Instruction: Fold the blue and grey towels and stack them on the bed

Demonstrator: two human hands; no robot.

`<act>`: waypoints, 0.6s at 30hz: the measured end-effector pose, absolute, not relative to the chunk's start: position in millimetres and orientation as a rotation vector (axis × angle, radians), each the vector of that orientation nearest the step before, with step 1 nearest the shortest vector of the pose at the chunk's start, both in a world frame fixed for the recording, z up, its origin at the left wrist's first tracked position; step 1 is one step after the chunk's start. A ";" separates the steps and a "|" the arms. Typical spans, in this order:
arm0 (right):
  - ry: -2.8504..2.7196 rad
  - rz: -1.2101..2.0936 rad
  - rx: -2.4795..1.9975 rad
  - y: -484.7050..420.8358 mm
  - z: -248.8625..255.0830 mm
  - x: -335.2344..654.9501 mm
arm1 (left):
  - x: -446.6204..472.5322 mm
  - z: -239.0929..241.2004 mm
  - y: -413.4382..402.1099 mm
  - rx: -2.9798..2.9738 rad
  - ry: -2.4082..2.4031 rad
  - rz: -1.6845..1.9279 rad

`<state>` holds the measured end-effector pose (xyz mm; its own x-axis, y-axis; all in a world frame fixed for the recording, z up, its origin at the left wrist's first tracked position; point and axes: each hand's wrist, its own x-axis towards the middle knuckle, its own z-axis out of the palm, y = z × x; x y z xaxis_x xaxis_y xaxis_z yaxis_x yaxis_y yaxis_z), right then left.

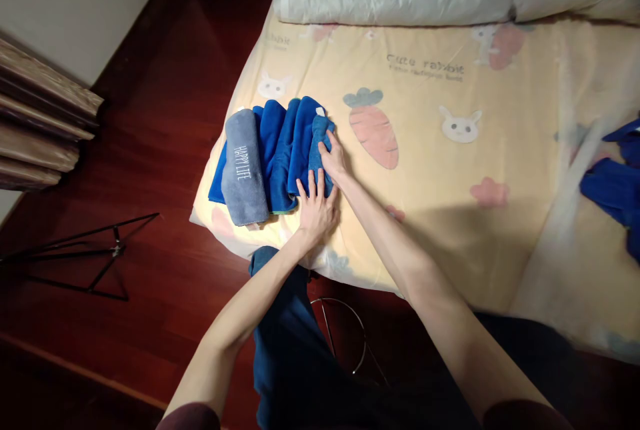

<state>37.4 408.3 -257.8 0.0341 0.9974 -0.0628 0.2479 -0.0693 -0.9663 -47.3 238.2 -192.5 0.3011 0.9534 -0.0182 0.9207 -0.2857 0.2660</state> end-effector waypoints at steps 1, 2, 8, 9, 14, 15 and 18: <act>-1.345 1.135 -1.457 409.0 -257.4 33.8 | -51.1 -192.3 238.9 2.336 1.731 0.216; -1.341 1.152 -1.467 409.7 -257.6 29.5 | -55.9 -192.0 239.4 2.328 1.742 0.224; -1.360 1.077 -1.515 410.0 -262.8 -2.8 | -88.6 -186.3 235.1 2.324 1.760 0.259; -1.373 1.072 -1.504 410.5 -262.6 -7.6 | -92.5 -185.4 234.8 2.319 1.768 0.253; -1.387 1.154 -1.447 417.4 -254.4 -22.3 | -102.9 -184.0 239.5 2.294 1.803 0.218; -1.392 1.164 -1.452 416.7 -252.2 -21.9 | -103.3 -183.9 240.1 2.300 1.790 0.213; -1.440 1.153 -1.466 400.3 -244.7 -5.8 | -101.9 -181.6 232.8 2.346 1.727 0.213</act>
<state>-5.8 400.3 -244.7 -0.0462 0.9951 -0.0873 0.3027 -0.0693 -0.9506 -101.9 232.8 -181.6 0.2986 0.9543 -0.0140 0.9224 -0.2848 0.2609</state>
